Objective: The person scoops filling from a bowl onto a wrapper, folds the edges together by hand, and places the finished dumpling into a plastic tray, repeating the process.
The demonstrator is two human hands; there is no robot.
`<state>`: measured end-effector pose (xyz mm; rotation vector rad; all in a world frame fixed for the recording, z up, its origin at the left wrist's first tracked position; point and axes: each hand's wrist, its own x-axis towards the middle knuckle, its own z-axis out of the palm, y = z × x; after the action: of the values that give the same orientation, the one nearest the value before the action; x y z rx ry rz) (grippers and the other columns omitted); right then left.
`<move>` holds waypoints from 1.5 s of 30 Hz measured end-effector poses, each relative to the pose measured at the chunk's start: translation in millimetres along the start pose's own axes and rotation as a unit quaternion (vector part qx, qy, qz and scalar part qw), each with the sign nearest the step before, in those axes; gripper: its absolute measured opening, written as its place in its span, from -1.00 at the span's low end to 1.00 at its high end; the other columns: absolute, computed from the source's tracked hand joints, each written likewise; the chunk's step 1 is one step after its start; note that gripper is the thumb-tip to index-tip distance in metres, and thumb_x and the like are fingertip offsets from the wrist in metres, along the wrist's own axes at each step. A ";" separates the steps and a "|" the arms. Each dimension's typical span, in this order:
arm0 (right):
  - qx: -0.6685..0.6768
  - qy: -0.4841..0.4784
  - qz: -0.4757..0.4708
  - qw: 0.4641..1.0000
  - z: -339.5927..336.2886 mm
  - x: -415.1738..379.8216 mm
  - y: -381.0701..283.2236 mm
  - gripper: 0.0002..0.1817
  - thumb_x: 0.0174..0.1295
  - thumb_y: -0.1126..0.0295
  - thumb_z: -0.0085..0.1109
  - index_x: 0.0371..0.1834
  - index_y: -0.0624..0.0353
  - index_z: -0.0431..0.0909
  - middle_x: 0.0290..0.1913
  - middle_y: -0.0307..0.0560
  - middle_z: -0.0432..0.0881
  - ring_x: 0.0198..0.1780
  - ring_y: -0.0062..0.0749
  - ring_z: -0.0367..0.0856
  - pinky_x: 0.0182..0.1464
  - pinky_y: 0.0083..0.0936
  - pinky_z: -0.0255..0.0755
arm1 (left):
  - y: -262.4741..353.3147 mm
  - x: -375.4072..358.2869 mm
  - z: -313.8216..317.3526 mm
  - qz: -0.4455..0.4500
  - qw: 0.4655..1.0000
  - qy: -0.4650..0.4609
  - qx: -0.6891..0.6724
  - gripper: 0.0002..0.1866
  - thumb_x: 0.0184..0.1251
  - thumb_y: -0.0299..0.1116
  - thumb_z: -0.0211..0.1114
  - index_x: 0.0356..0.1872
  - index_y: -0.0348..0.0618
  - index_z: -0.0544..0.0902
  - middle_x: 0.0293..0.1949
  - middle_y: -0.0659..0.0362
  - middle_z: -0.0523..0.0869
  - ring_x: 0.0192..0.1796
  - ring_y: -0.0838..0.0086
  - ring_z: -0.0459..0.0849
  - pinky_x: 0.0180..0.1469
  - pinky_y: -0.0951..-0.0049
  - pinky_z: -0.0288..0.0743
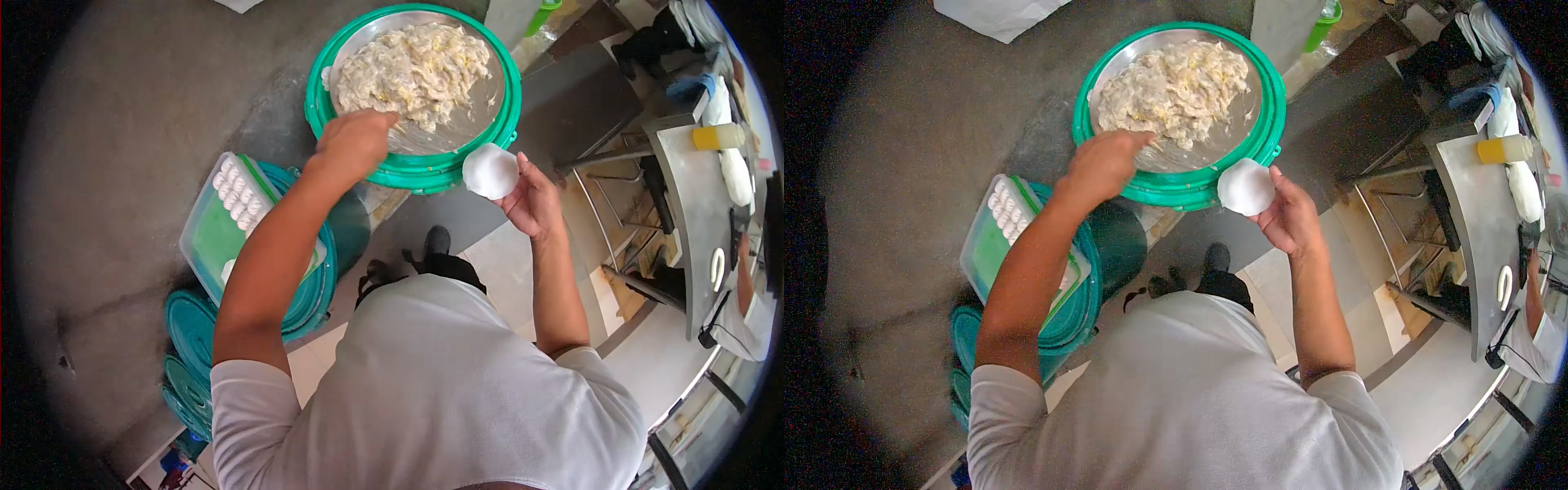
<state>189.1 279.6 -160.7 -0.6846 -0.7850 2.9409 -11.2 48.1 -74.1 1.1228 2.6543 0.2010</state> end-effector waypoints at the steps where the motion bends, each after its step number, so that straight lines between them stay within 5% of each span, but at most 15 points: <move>1: 0.002 0.012 0.001 1.000 7.0 -0.6 0.1 -0.48 0.55 0.10 0.01 0.26 0.40 0.43 0.19 0.16 0.63 0.17 -0.04 0.68 0.22 -0.06 0.59 | 7.1 -0.2 0.1 0.010 1.000 -0.022 0.012 -0.52 0.28 -0.53 0.06 0.20 -0.09 0.68 0.02 -0.20 0.73 0.14 -0.02 0.70 0.22 0.05 0.52; 4: 0.006 0.017 0.002 1.000 0.9 0.0 0.4 -0.50 0.55 0.10 0.00 0.24 0.39 0.44 0.16 0.14 0.65 0.13 -0.06 0.70 0.16 -0.09 0.63 | 10.4 0.1 -15.8 0.009 0.997 -0.078 0.028 -0.53 0.27 -0.52 0.07 0.19 -0.04 0.70 0.00 -0.20 0.74 0.15 -0.02 0.69 0.23 0.05 0.52; 6: 0.009 0.005 0.004 1.000 -3.9 2.9 1.4 -0.50 0.55 0.10 0.00 0.23 0.38 0.44 0.15 0.14 0.65 0.11 -0.06 0.71 0.12 -0.11 0.64 | 1.7 3.4 -22.1 -0.037 0.999 0.003 0.000 -0.51 0.26 -0.53 0.07 0.20 -0.03 0.70 0.00 -0.19 0.75 0.16 -0.02 0.69 0.25 0.04 0.51; 8: 0.000 0.007 0.006 1.000 -3.9 4.9 1.1 -0.50 0.55 0.10 0.00 0.23 0.38 0.45 0.13 0.14 0.66 0.05 -0.08 0.73 0.05 -0.16 0.66 | 9.3 5.6 -23.8 -0.050 0.999 -0.011 0.015 -0.52 0.28 -0.55 0.05 0.18 -0.03 0.71 0.00 -0.19 0.75 0.16 -0.03 0.69 0.26 0.03 0.50; 10: 0.001 0.010 0.002 1.000 5.4 2.6 -0.8 -0.50 0.55 0.10 0.01 0.22 0.38 0.45 0.12 0.14 0.67 0.04 -0.09 0.74 0.05 -0.17 0.66 | 13.9 5.3 -14.2 -0.026 0.993 -0.099 0.051 -0.53 0.29 -0.55 0.05 0.19 -0.03 0.70 0.02 -0.19 0.74 0.15 -0.03 0.69 0.26 0.04 0.51; 12: 0.003 0.014 0.000 1.000 6.2 2.8 -0.7 -0.50 0.55 0.10 0.01 0.22 0.38 0.45 0.11 0.14 0.67 0.03 -0.09 0.74 0.05 -0.18 0.66 | 7.5 0.2 -16.5 0.002 0.997 -0.070 0.042 -0.50 0.27 -0.57 0.06 0.22 -0.03 0.68 0.03 -0.19 0.73 0.15 -0.03 0.69 0.25 0.05 0.51; 18: -0.010 -0.010 -0.001 1.000 12.4 6.1 0.6 -0.49 0.55 0.10 0.01 0.23 0.40 0.44 0.11 0.13 0.67 0.06 -0.10 0.73 0.11 -0.18 0.65 | 2.5 8.4 -3.6 -0.025 1.000 -0.012 0.011 -0.51 0.28 -0.56 0.08 0.19 0.02 0.70 0.04 -0.18 0.72 0.14 0.00 0.70 0.24 0.05 0.51; 24: -0.012 -0.021 0.018 1.000 1.2 10.9 1.0 -0.48 0.55 0.10 0.01 0.25 0.41 0.43 0.16 0.14 0.64 0.12 -0.11 0.70 0.20 -0.18 0.60 | -7.5 -11.2 -35.5 0.009 0.997 -0.070 -0.033 -0.63 0.36 -0.48 0.12 0.12 0.00 0.74 -0.03 -0.19 0.74 0.09 -0.05 0.70 0.16 0.03 0.54; 27: 0.001 -0.035 0.025 0.999 8.5 10.3 -2.5 -0.48 0.55 0.11 0.02 0.26 0.39 0.42 0.21 0.14 0.61 0.18 -0.10 0.67 0.26 -0.16 0.56 | -1.2 -21.8 -28.7 -0.063 0.994 -0.085 0.040 -0.65 0.37 -0.48 0.14 0.11 -0.06 0.73 -0.05 -0.18 0.74 0.06 -0.08 0.71 0.12 0.02 0.55; 32: 0.025 0.015 0.018 0.999 21.9 18.6 2.1 -0.53 0.55 0.15 0.03 0.28 0.33 0.40 0.23 0.12 0.59 0.22 -0.10 0.64 0.28 -0.11 0.55 | 13.4 -30.6 -11.7 0.041 0.986 -0.039 -0.157 -0.67 0.38 -0.48 0.14 0.10 -0.14 0.73 -0.07 -0.23 0.73 0.02 -0.09 0.73 0.10 0.02 0.56; 39: 0.010 0.023 0.007 1.000 23.0 26.3 -0.5 -0.51 0.56 0.12 -0.01 0.31 0.31 0.37 0.29 0.15 0.55 0.28 -0.02 0.59 0.35 0.03 0.47 | 14.7 -13.5 -0.7 -0.039 0.999 -0.005 -0.023 -0.65 0.40 -0.48 0.11 0.13 -0.17 0.70 -0.08 -0.22 0.73 0.00 -0.12 0.72 0.09 0.01 0.55; 45: 0.049 0.057 -0.033 0.997 31.5 25.4 -12.5 -0.56 0.58 0.22 -0.04 0.29 0.37 0.36 0.26 0.18 0.56 0.27 -0.03 0.60 0.32 -0.05 0.52 | 48.6 -37.1 7.4 -0.003 0.973 -0.043 -0.229 -0.64 0.45 -0.45 0.06 0.16 -0.22 0.68 -0.12 -0.25 0.73 -0.08 -0.11 0.72 0.02 0.04 0.55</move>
<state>151.8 279.0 -140.6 -0.7939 -0.6354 2.8301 49.1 55.2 -63.8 0.9422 2.3583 0.7034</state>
